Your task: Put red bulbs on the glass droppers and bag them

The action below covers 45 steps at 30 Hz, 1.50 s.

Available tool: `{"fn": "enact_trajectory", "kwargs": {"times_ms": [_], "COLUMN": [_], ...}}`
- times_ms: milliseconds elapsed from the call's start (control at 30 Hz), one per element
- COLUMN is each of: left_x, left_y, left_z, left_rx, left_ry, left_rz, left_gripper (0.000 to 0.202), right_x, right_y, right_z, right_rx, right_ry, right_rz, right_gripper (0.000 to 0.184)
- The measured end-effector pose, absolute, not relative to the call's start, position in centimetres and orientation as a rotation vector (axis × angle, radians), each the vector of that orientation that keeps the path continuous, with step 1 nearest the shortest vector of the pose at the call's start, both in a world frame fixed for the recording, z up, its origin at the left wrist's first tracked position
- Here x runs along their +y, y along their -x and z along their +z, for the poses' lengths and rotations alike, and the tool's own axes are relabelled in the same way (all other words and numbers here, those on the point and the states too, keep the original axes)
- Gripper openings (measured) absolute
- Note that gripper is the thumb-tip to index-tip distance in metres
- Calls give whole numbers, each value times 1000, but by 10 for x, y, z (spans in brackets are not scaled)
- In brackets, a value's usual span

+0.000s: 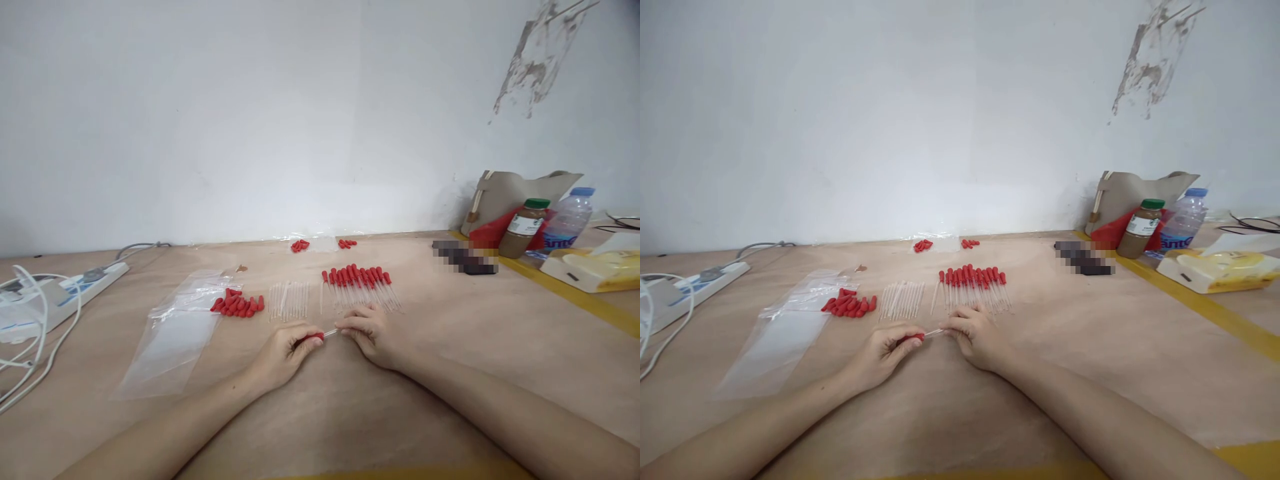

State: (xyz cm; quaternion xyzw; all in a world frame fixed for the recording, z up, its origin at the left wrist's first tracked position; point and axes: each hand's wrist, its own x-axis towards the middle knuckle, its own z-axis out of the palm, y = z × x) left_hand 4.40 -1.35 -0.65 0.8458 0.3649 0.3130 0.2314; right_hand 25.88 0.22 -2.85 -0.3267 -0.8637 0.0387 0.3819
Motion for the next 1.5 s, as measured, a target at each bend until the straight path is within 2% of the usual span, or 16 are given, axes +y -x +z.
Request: {"fn": "enact_trajectory", "kwargs": {"times_ms": [300, 700, 867, 967, 1067, 1233, 1400, 1500], "left_x": [-15, -16, -7, -4, -4, -7, -6, -5], "left_y": [-43, -44, -38, -33, -31, -33, -33, -32], "left_z": [-9, -6, -6, -10, -11, -6, -6, -7], "left_rx": [1069, 967, 1023, 1173, 1168, 1141, 1133, 1123], "left_ry": [-2404, -2565, -2531, -2481, -2509, -2525, -2515, -2521], "left_rz": [832, 775, 904, 937, 785, 670, 663, 665], "left_gripper": [22, 22, 20, 25, 12, 14, 15, 15], "right_x": [-12, -17, -20, -12, 5, 44, 75, 83], "right_y": [-256, -244, -246, -255, -263, -248, -216, -207], "right_z": [-19, -24, -10, -2, 9, 29, 28, 21], "right_rx": [-2287, -2295, -2345, -2287, -2088, -1905, -1857, -1828], "right_ry": [826, 877, 1004, 1168, 1365, 1609, 1909, 1975], "right_rz": [-217, 49, -35, 88, 265, 620, 308, 249], "right_gripper": [22, 21, 17, 16, 16, 26, 21, 24]}}
